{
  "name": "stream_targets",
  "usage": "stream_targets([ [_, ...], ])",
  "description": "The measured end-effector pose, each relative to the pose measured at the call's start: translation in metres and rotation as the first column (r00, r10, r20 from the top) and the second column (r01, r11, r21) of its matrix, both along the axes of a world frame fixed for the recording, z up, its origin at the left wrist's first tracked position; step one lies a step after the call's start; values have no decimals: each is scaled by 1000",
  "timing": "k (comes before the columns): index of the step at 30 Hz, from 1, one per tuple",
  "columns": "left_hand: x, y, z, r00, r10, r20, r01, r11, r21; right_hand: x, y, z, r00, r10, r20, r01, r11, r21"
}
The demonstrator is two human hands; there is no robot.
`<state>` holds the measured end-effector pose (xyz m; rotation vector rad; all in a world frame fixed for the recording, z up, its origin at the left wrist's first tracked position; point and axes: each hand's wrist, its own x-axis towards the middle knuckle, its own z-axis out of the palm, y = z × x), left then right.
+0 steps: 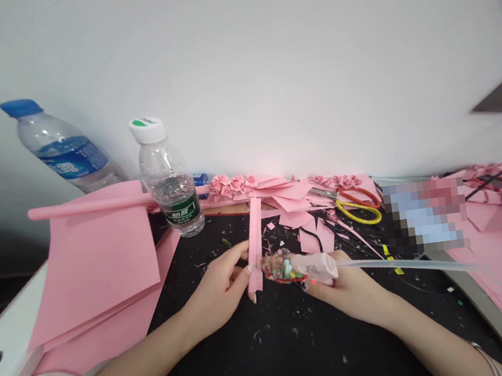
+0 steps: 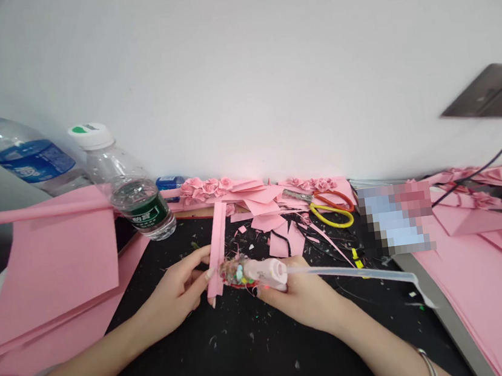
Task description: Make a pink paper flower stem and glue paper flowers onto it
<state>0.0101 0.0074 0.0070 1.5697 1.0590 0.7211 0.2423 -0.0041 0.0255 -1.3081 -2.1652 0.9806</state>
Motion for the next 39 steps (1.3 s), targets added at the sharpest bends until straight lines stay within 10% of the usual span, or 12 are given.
stream_targets([
  [39, -1, -1, -3, 994, -95, 47, 94, 995, 17, 5, 5, -2, 994, -108, -22, 110, 991, 74],
])
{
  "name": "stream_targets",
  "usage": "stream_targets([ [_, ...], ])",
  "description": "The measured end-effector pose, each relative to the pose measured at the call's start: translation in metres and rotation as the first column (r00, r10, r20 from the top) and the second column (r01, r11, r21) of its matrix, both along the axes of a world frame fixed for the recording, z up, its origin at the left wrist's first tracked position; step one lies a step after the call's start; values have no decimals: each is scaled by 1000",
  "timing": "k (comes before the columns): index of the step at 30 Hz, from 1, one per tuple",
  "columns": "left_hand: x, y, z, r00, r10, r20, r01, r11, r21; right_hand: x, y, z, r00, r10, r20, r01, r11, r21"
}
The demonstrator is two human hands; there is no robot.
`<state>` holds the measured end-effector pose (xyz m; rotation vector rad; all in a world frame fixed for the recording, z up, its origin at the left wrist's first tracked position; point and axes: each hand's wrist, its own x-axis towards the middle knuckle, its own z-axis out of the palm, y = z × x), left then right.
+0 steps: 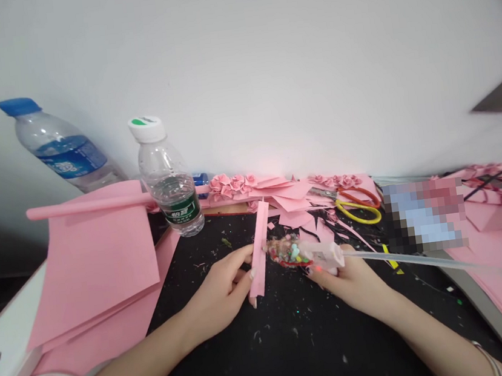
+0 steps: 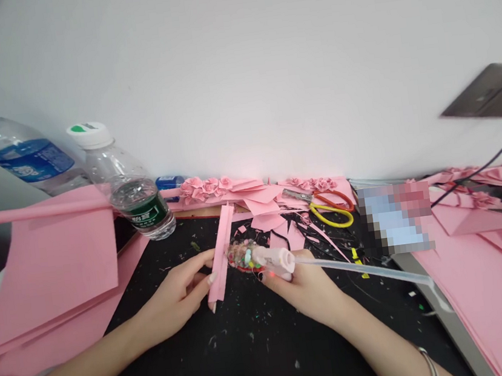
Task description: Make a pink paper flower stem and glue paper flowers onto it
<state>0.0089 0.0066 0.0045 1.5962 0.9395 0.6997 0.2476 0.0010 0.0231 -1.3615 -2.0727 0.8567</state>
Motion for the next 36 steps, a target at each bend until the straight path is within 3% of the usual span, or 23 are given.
stream_targets([
  [4, 0, -1, 0, 1000, -15, 12, 15, 1000, -18, 4, 1, -1, 997, -73, -18, 73, 997, 3],
  [9, 0, 0, 0, 1000, -5, -6, 5, 1000, -18, 4, 0, 2, 999, 23, -25, -25, 996, -85],
  [15, 1, 1, 1, 1000, -13, 0, 13, 1000, -17, 6, 2, 0, 993, -99, -62, 96, 994, -55],
  [20, 1, 0, 1, 1000, -5, -11, 5, 1000, -16, 9, 1, -2, 997, 10, -73, -20, 991, -130],
  [22, 0, 0, 1, 1000, -6, -17, 6, 1000, -19, 9, 2, -3, 997, 1, -71, -11, 990, -141],
  [27, -1, 0, 1, 999, -4, -36, 4, 1000, -2, 10, 3, -4, 986, -113, -120, 96, 985, -140],
  [32, 0, 0, 1, 999, -17, -42, 16, 1000, -12, 7, 2, -3, 996, -44, -80, 35, 993, -109],
  [36, 0, 0, 2, 998, -39, -59, 39, 999, -7, 6, 2, -3, 997, -65, -46, 63, 997, -55],
])
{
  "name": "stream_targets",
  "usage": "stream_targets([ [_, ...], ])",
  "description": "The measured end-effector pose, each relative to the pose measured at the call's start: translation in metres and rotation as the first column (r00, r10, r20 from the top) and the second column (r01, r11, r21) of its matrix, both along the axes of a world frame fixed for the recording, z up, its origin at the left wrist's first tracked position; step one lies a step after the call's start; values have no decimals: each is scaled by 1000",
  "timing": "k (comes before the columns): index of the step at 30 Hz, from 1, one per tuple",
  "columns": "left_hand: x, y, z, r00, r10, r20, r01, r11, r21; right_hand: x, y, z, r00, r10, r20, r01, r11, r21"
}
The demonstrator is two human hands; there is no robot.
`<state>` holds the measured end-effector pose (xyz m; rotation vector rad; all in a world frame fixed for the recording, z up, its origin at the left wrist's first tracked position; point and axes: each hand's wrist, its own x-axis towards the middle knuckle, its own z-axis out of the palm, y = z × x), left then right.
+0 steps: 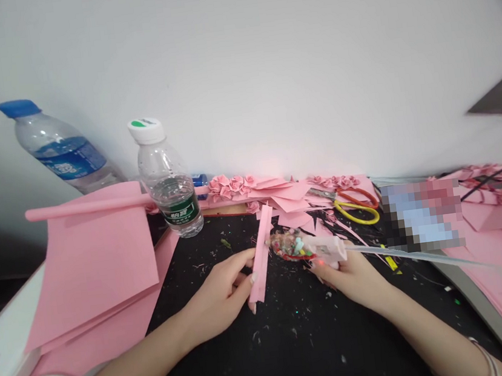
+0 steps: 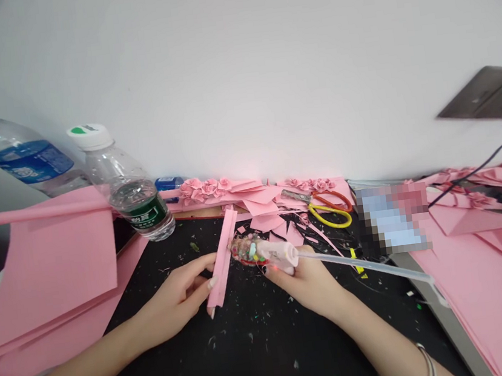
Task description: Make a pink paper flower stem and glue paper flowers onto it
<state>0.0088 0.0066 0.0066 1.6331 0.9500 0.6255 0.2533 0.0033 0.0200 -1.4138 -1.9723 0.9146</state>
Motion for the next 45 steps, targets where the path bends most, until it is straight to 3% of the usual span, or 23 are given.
stream_targets([
  [8, -1, -1, 0, 1000, -7, -13, 7, 1000, 8, 1, 0, 0, 996, -78, 41, 75, 995, 67],
  [14, -1, 0, -1, 999, -19, -27, 19, 999, 28, 1, 0, 1, 996, -69, 52, 66, 996, 65],
  [28, -1, 1, 0, 1000, -20, -22, 20, 1000, 19, 4, 0, 6, 998, -20, -61, 11, 989, -145],
  [32, -1, 1, -1, 1000, -4, -24, 5, 1000, 13, 6, 0, 5, 995, -65, -70, 51, 980, -194],
  [36, -1, 1, 1, 1000, -6, -18, 6, 1000, 7, 6, 0, 4, 991, -100, -89, 82, 980, -180],
  [41, -1, 1, 2, 999, -17, -40, 18, 1000, 21, 2, -1, 2, 998, -34, -61, 25, 990, -136],
  [45, -1, 0, 0, 999, -7, -48, 8, 1000, 25, 2, 0, 1, 994, -84, -63, 80, 994, -68],
])
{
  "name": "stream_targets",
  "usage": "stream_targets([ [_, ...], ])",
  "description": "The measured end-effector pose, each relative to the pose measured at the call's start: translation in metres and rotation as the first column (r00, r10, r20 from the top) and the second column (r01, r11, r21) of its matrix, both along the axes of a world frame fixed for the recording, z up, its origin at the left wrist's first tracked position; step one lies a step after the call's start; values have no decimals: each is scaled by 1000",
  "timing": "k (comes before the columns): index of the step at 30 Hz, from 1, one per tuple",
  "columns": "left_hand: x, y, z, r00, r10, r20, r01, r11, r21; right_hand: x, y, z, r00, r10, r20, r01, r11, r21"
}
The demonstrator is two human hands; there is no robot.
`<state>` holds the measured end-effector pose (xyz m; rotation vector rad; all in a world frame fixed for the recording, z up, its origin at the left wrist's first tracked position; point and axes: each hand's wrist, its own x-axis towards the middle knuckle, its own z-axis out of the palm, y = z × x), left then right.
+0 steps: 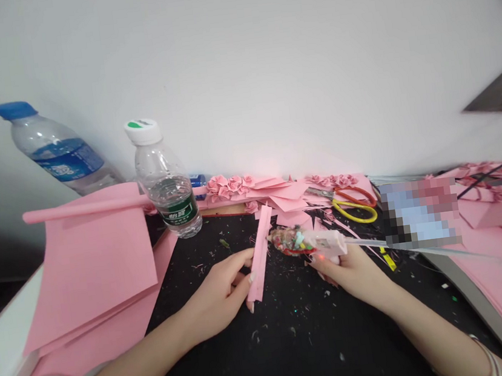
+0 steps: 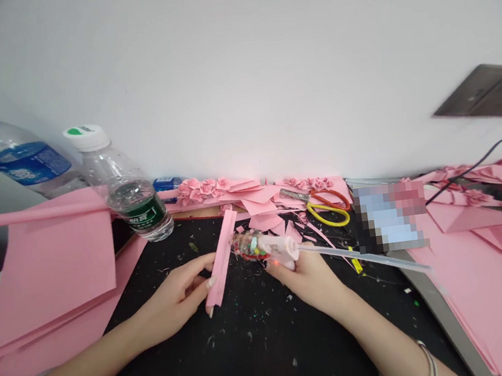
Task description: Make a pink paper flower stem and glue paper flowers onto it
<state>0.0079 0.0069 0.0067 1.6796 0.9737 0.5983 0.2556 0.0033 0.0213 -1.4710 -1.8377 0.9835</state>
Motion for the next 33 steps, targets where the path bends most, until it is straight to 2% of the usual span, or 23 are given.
stream_targets([
  [3, 0, 0, -2, 1000, 13, 13, -13, 1000, -10, 1, 1, 0, 1000, -29, -1, 29, 999, 32],
  [9, 0, 0, 0, 1000, 3, 28, -2, 1000, -10, 1, -1, 1, 995, 76, 60, -79, 996, 45],
  [16, -1, 0, 0, 1000, -4, 23, 4, 1000, -17, 2, 2, 2, 999, -40, 15, 39, 998, 39],
  [23, -1, 1, 0, 1000, -11, 18, 12, 1000, -12, 1, 1, 2, 995, 68, 74, -74, 994, 82],
  [29, -1, 0, 1, 1000, -19, 18, 19, 1000, -19, 4, 3, 1, 997, -49, 57, 43, 994, 101],
  [33, -1, 0, 0, 1000, -14, 4, 15, 1000, -19, 4, 3, 4, 997, 0, 75, -8, 994, 105],
])
